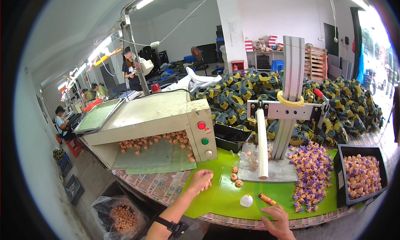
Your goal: Glue small components onto doll-like toy heads and organize them.
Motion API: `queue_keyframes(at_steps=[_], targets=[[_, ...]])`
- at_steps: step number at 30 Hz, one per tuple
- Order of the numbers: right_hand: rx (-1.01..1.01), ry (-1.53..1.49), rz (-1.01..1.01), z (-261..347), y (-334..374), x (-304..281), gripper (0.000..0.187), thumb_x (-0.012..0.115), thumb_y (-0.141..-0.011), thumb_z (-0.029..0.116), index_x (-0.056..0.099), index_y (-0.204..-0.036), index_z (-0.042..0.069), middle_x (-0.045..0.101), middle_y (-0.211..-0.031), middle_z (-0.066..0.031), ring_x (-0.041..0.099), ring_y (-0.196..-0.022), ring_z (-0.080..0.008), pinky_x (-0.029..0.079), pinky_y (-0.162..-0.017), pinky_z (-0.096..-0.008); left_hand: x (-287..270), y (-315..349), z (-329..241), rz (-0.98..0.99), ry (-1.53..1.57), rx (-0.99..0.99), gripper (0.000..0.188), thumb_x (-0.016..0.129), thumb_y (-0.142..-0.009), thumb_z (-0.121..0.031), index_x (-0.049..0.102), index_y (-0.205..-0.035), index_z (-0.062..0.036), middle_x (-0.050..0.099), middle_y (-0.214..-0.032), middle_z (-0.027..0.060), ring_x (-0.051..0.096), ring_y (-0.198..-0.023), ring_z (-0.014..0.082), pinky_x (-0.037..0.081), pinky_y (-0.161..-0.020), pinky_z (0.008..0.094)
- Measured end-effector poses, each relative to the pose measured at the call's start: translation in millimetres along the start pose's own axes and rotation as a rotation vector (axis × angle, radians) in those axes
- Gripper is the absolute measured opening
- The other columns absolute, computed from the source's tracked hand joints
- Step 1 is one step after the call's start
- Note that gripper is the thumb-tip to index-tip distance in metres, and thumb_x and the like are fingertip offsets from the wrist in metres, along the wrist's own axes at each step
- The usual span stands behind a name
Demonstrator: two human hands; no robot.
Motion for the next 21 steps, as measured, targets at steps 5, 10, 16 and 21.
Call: queue_keyframes(at_steps=[5,10,16,21], targets=[[0.002,-0.031,0.033,-2.3,-3.4,14.8,0.034,0.071,-0.075,0.005,0.065,-0.109,0.003,0.065,-0.104,-0.0161,0.061,-0.1,-0.0333,0.047,-0.088,-0.04,12.7,16.4,16.2,0.292,1.469,-0.123,0.034,0.052,-0.087,-0.016,0.055,-0.114,0.0039,0.058,-0.117,0.0162,0.055,-0.067,0.0126,0.042,-0.048,0.0211],[0.036,-0.006,-0.004,-1.0,-13.1,25.4,0.029,0.07,-0.07,0.002,0.068,-0.099,0.002,0.068,-0.093,-0.0134,0.062,-0.089,-0.0293,0.049,-0.081,-0.0361,28.9,43.9,12.2,0.179,1.836,-0.186,0.032,0.052,-0.087,-0.012,0.055,-0.115,0.0039,0.051,-0.127,0.0196,0.057,-0.075,0.0169,0.046,-0.058,0.024],[0.099,0.034,-0.207,-5.6,-20.6,29.0,0.045,0.072,-0.072,0.003,0.06,-0.115,0.001,0.065,-0.102,-0.0144,0.063,-0.095,-0.0273,0.049,-0.083,-0.0357,47.5,63.6,13.8,0.305,1.888,-0.155,0.028,0.056,-0.086,-0.002,0.057,-0.114,-0.0017,0.054,-0.113,0.0152,0.049,-0.067,0.0106,0.042,-0.05,0.0204],[0.203,-0.055,-0.056,-33.1,-34.9,69.5,0.052,0.074,-0.075,0.013,0.055,-0.121,-0.001,0.062,-0.112,-0.017,0.059,-0.101,-0.0332,0.046,-0.089,-0.0406,73.7,98.6,-7.1,0.385,1.76,-0.18,0.024,0.062,-0.091,-0.01,0.058,-0.113,-0.0032,0.052,-0.099,0.01,0.044,-0.068,0.008,0.038,-0.046,0.0148]])
Point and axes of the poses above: each hand's wrist, its own y-axis away from the middle knuckle, its own x-axis out of the palm, z = x × y, the point moved 10 cm from there along -y, towards the middle knuckle
